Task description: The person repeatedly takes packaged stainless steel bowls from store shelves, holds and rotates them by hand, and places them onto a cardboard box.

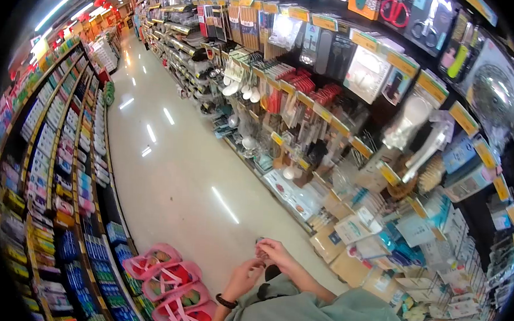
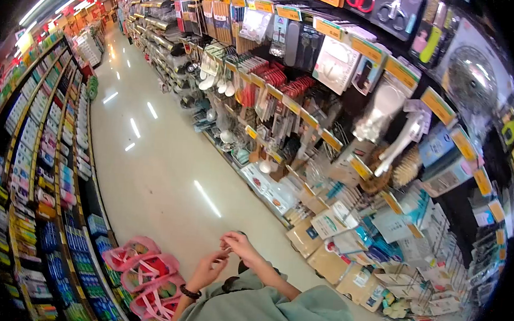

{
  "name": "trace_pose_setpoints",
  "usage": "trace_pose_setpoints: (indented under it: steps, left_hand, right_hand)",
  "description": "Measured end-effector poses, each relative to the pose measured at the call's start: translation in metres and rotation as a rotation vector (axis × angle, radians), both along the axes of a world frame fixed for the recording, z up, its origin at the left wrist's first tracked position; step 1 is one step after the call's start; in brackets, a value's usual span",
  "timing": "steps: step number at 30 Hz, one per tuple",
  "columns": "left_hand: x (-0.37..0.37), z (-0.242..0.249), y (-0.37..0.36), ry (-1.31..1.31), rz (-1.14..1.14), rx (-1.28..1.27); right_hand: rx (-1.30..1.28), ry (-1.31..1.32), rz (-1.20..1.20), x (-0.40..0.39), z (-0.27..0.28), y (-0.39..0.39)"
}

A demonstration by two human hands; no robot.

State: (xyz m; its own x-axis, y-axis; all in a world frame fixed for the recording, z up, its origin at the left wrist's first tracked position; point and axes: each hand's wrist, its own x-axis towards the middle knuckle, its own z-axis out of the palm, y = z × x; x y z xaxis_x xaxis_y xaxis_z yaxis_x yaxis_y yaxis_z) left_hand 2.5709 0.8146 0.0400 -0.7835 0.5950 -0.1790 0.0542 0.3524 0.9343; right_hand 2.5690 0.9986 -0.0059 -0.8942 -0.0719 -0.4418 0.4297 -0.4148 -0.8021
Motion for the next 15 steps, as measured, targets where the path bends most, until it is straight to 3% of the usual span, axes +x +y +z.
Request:
trace_pose_setpoints:
  steps: [4,7,13,15]
  left_hand:
    - [-0.076,0.01,0.024,0.03,-0.266,-0.05]
    - [-0.138,0.02,0.04,0.136,-0.262,-0.049]
    - [-0.245,0.037,0.049,0.246,0.036,-0.079]
    - [-0.271,0.042,0.045,0.116,0.079,-0.056]
  right_hand:
    - [-0.038,0.021,-0.008,-0.096,0.014,0.018]
    - [-0.027,0.082,0.024,-0.162,0.019,0.033]
    - [-0.001,0.091,0.053,-0.274,0.027,0.045]
    - [-0.013,0.071,0.067,-0.304,0.026,0.045]
